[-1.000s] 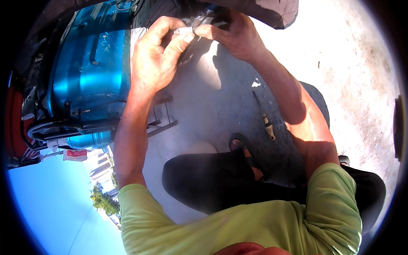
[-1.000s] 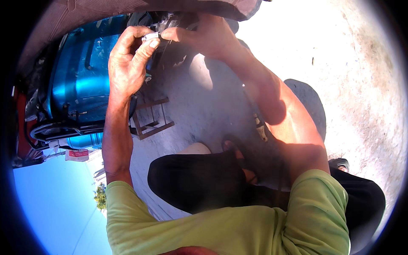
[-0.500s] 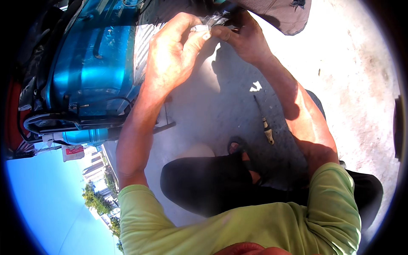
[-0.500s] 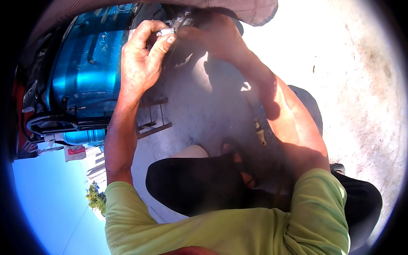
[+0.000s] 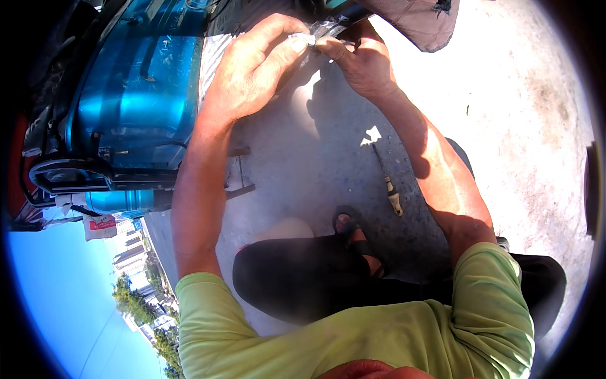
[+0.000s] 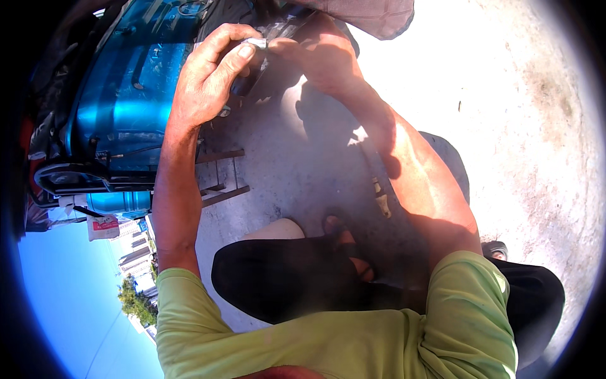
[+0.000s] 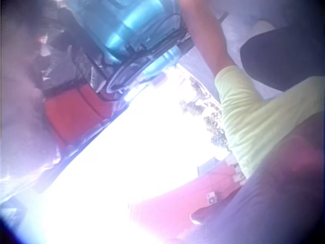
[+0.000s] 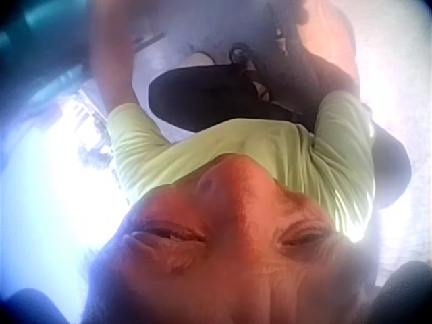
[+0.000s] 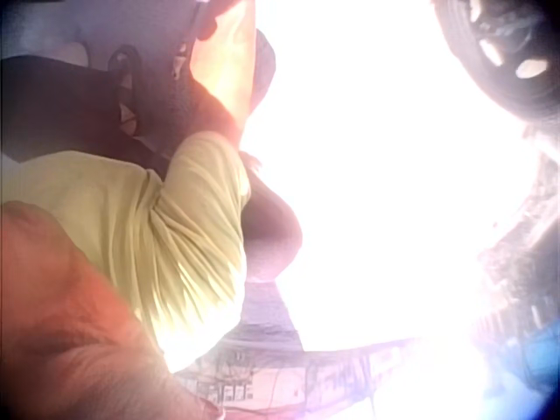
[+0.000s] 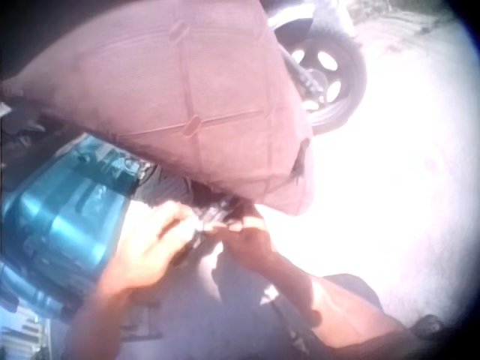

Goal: The person unscrews a component on the side of a blue vehicle using a screwdriver and then uses their hands to detach and reattach a plastic part near a metal bracket.

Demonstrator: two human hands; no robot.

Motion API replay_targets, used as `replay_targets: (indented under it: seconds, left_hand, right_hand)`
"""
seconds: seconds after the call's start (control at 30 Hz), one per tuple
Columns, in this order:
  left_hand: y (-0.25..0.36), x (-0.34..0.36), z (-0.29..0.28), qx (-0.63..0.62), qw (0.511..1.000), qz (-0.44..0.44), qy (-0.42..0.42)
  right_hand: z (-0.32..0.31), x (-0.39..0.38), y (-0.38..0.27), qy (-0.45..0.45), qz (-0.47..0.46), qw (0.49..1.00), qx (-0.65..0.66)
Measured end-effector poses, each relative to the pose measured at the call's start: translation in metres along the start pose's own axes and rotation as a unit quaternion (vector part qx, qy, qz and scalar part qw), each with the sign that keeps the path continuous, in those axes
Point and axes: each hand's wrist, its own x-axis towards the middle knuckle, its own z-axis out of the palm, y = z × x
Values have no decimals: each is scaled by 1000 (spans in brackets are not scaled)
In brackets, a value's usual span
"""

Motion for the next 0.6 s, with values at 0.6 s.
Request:
replay_targets:
  seconds: [0.6]
  left_hand:
    - [-8,12,-16,-91,992,-48,-67]
  right_hand:
    - [0,0,7,-9,9,997,72]
